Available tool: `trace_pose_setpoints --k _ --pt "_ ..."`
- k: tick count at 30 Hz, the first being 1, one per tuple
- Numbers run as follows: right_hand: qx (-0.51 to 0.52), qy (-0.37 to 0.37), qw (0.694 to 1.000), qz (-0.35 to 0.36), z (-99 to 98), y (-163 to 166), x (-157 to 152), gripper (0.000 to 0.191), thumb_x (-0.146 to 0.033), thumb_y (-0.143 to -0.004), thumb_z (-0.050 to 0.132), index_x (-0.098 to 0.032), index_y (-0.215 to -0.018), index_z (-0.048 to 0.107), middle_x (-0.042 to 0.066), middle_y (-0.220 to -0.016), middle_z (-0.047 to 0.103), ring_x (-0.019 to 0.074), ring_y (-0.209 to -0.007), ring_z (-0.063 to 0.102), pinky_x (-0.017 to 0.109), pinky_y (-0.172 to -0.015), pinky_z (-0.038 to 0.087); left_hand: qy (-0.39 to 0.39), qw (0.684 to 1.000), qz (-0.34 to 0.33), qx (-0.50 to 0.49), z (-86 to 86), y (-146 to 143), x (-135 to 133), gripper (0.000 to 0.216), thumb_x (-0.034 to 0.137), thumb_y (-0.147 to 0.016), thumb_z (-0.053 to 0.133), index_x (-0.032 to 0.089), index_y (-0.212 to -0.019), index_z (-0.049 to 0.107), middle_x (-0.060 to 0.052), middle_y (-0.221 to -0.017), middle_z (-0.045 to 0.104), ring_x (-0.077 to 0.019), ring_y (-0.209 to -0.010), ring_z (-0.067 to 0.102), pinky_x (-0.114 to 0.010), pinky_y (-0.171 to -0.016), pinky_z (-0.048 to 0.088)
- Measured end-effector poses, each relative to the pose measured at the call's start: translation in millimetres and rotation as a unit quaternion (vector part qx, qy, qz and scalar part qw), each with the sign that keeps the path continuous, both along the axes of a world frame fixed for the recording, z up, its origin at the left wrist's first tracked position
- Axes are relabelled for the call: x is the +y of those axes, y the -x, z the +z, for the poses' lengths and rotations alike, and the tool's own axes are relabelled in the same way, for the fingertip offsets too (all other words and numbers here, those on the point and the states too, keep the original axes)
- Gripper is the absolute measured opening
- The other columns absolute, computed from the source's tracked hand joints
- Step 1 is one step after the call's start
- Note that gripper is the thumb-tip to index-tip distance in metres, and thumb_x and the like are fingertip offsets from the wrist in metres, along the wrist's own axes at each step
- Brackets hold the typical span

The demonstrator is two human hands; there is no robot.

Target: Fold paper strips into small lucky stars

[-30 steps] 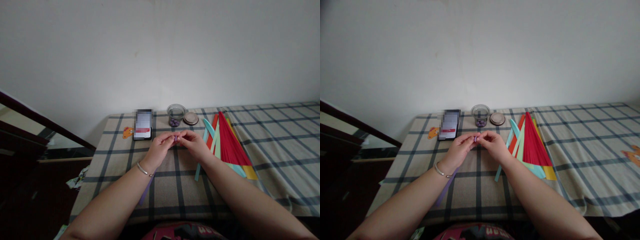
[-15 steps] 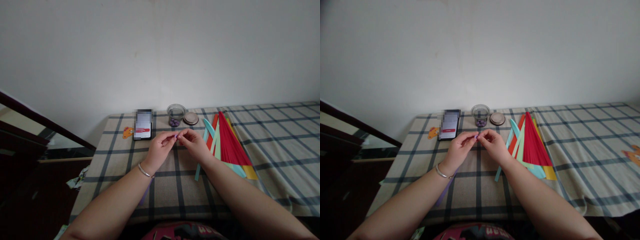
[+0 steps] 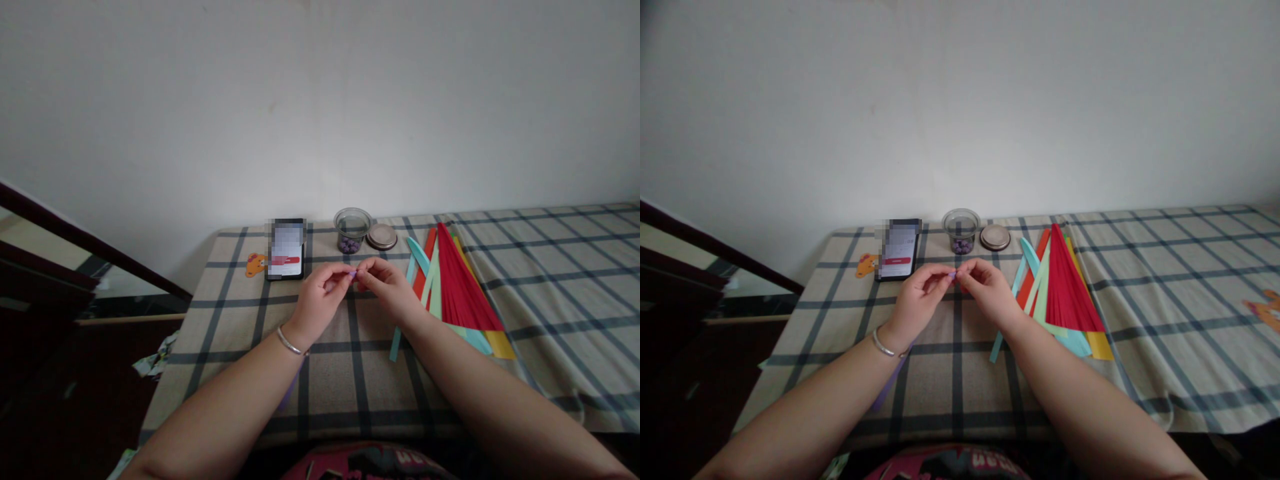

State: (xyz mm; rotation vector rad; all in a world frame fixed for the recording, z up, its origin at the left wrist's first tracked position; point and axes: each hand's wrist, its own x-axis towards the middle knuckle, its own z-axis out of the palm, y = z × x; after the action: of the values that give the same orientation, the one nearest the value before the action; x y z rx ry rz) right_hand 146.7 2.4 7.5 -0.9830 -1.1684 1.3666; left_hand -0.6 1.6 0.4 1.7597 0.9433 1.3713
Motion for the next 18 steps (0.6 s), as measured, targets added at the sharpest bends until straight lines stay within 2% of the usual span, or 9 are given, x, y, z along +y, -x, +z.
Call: trace_pose_setpoints --k 9,18 --pt "0.049 0.012 0.999 0.017 -2.1 -1.8 0.3 0.028 -0.044 -0.064 0.076 -0.02 -0.071 0.062 -0.004 -0.061 0.056 0.0091 -0.055 0.048 0.023 -0.054 0.038 -0.08 0.996 0.022 0.037 0.4 5.0 2.8 0.011 0.018 -0.084 0.059 0.02 -0.09 0.068 -0.003 -0.087 0.062 -0.0128 -0.084 0.059 -0.027 -0.077 0.05" --pt "0.151 0.1 0.978 0.102 -3.5 -3.3 1.2 0.022 -0.036 -0.064 0.079 -0.02 -0.074 0.068 -0.003 -0.065 0.062 0.0073 -0.055 0.054 0.021 -0.055 0.045 -0.101 0.994 0.024 0.022 -2.2 5.3 3.2 0.015 0.016 -0.084 0.059 0.023 -0.093 0.069 -0.002 -0.089 0.063 -0.0111 -0.082 0.06 -0.025 -0.074 0.052"
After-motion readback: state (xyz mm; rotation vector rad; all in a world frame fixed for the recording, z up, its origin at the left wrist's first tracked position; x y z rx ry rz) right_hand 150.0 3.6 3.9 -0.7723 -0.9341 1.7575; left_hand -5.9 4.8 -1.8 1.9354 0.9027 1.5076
